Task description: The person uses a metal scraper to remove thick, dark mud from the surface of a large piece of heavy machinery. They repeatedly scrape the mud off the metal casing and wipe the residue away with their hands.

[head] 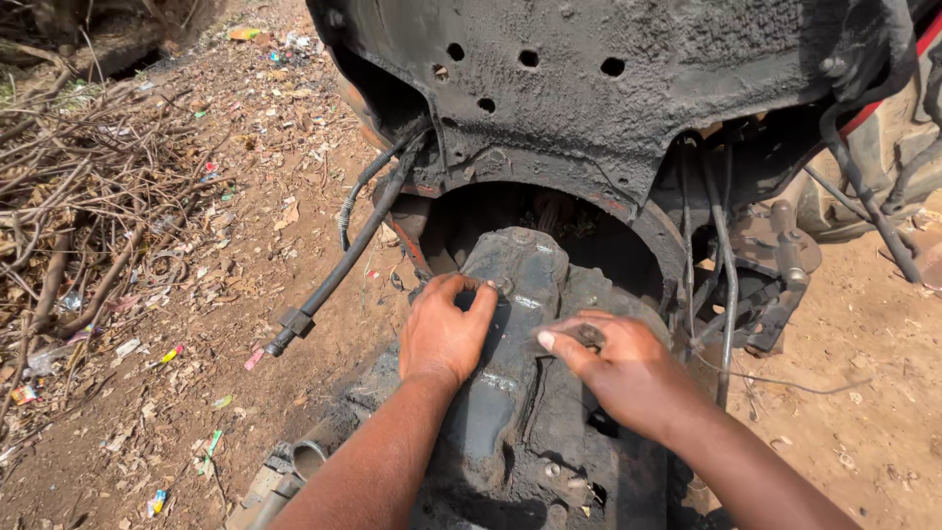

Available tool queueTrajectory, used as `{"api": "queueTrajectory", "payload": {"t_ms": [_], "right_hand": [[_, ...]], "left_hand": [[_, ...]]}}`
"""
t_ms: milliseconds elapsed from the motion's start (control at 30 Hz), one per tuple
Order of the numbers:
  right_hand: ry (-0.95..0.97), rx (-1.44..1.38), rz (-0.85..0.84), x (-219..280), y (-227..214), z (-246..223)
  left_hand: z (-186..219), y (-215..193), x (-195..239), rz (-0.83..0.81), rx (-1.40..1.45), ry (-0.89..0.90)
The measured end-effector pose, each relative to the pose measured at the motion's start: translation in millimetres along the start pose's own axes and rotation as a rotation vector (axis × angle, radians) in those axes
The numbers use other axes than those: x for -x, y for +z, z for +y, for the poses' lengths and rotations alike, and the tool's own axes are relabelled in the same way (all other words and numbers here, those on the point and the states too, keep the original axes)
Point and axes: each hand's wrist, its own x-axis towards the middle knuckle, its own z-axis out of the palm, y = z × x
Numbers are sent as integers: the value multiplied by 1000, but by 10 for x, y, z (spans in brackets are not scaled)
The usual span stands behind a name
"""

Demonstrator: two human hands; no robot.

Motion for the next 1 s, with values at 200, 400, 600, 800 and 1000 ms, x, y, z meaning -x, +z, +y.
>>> {"api": "queueTrajectory", "payload": {"t_ms": [200,400,600,800,1000], "right_hand": [[158,-74,-21,6,153,260],[145,-412,-64,191,572,942],[88,-490,21,245,979,992],[325,-440,240,341,963,656],[349,-251,256,372,942,451]], "left_hand": [[24,-11,6,-33,-9,-25],[-4,2,2,-25,-14,-4],[11,9,16,-31,-22,-11],[-5,4,27,-27,-1,-9],[-14,2,51,-24,-3,-6]]}}
